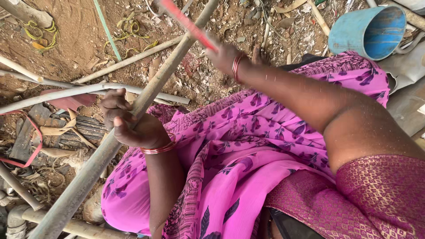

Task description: The person uses a hacksaw blade to cut a grey plastic pipe while sitting amidst a large pile of scrap PVC pipes and fittings. They hold the pipe steady with one hand and saw through it with repeated strokes of the blade, eventually severing a piece.

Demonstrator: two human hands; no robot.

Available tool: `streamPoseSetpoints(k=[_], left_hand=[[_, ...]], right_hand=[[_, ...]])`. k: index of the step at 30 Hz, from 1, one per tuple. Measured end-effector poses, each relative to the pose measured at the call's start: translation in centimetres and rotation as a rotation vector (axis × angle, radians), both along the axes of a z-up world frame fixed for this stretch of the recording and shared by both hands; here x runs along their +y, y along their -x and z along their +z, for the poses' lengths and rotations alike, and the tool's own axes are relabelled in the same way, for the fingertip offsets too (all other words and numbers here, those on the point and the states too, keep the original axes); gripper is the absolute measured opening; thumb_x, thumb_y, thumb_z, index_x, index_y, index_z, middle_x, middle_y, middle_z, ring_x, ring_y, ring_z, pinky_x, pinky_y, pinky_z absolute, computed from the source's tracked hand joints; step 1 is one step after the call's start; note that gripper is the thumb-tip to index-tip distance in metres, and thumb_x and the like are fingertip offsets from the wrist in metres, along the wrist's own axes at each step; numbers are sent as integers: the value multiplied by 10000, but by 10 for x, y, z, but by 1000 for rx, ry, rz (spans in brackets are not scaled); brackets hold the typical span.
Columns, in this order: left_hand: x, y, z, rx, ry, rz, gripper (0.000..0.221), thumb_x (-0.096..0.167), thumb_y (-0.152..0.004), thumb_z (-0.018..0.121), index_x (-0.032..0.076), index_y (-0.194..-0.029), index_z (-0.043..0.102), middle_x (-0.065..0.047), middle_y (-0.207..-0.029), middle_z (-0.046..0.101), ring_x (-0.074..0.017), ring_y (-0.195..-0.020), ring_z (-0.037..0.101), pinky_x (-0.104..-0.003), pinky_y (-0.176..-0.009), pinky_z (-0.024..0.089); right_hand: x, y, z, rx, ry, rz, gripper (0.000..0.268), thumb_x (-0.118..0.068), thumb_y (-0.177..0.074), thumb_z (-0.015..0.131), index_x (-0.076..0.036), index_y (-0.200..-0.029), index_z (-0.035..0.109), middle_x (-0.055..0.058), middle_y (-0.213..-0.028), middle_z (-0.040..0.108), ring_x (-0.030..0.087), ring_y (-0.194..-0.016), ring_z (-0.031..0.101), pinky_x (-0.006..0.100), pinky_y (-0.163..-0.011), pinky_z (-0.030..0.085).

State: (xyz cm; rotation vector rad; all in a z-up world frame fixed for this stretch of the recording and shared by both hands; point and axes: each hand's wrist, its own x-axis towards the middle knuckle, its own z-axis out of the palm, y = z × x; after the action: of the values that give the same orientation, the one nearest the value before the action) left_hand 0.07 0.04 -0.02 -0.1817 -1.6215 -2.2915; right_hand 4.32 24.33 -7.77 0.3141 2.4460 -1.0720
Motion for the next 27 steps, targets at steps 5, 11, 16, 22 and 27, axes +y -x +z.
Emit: streamPoseSetpoints(k=[5,11,16,22,27], left_hand=[[-1,3,2,34,33,-5,358,346,-962,518,94,-736,403,-67,-851,443,-256,-1029,564,-427,-995,506],[-3,-5,4,10,48,-14,378,332,-965,543,106,-712,377,-77,-857,441,-262,-999,549,-441,-1021,491],[-3,-4,1,-11,46,0,377,341,-962,553,107,-719,384,-94,-885,452,-271,-1050,536,-439,-1012,462],[-5,-6,-3,-6,68,24,349,351,-959,565,101,-782,398,-93,-919,457,-258,-997,513,-459,-1006,405],[-5,-11,-4,-48,81,42,345,366,-955,561,77,-805,446,-75,-935,474,-271,-1091,528,-444,-1022,397]], right_hand=[[-36,-20,15,-10,58,151,577,-226,-1105,394,-215,-1643,185,24,-1016,631,41,-448,469,212,-333,425],[-16,1,1,-130,93,-128,582,-228,-1115,440,-284,-1659,240,52,-717,628,47,-464,459,216,-367,428],[-67,-42,24,189,210,162,585,-218,-1129,450,-282,-1659,212,22,-692,608,59,-473,480,227,-371,434],[-23,0,-5,-32,54,-18,591,-206,-1145,463,-279,-1659,178,-14,-662,584,74,-484,506,240,-375,441],[-59,-33,28,240,131,214,699,-210,-1070,516,-236,-1635,106,-46,-611,524,84,-418,472,253,-329,418]])
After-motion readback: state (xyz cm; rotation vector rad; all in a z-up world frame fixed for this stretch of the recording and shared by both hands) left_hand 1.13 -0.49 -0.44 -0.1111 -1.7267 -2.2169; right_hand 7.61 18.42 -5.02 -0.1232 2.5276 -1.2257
